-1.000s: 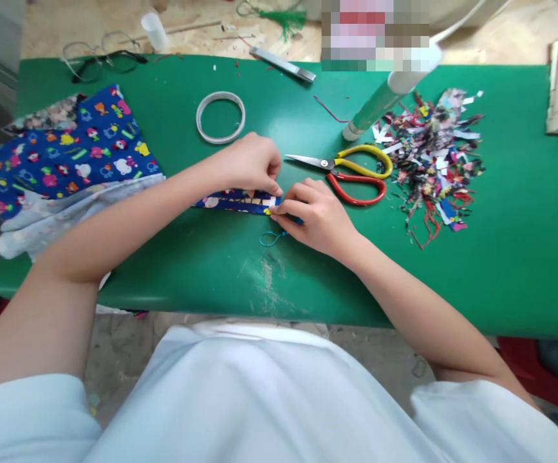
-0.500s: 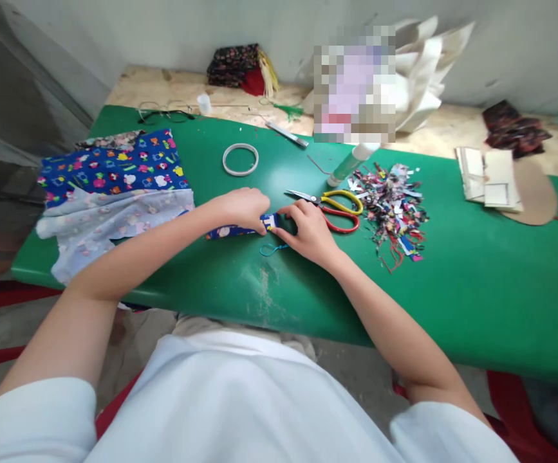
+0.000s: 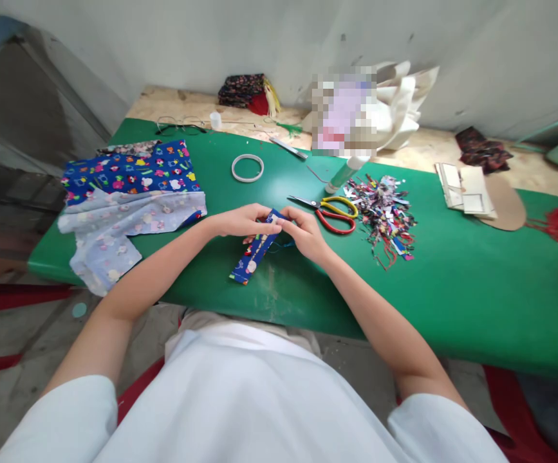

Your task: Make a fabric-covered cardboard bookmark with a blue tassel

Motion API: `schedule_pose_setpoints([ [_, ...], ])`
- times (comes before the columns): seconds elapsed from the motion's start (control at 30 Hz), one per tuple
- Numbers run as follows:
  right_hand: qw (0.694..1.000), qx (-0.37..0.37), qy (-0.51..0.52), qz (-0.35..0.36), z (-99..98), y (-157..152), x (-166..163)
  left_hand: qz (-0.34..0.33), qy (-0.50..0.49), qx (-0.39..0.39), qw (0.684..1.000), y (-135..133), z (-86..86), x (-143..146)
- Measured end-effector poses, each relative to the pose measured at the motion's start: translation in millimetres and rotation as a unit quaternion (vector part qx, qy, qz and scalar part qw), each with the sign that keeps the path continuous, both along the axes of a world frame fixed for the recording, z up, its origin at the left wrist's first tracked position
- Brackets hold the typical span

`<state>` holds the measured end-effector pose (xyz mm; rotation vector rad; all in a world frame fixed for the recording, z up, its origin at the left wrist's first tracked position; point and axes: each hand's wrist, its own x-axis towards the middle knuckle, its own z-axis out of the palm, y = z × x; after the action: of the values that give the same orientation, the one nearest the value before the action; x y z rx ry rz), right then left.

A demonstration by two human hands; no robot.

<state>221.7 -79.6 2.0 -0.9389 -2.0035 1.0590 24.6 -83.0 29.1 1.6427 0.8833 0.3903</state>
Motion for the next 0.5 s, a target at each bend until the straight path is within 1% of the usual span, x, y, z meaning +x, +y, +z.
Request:
schedule_pose_setpoints([
  [0.13, 0.999, -0.017, 0.032, -0.023, -0.4, -5.6, -10.6, 0.073, -0.066, 0.009, 0.995, -4.9, -13.4, 6.2],
  [0.27, 0.998, -0.003, 0.044, -0.036, -0.5, -12.6, -14.7, 0.145, -0.129, 0.045, 0.98, -12.2, -24.2, 14.3],
  [0.5, 0.998, 0.023, 0.052, -0.03, 0.0, -25.2, -12.2, 0.186, -0.193, 0.037, 0.963, -27.2, -33.0, 25.7],
])
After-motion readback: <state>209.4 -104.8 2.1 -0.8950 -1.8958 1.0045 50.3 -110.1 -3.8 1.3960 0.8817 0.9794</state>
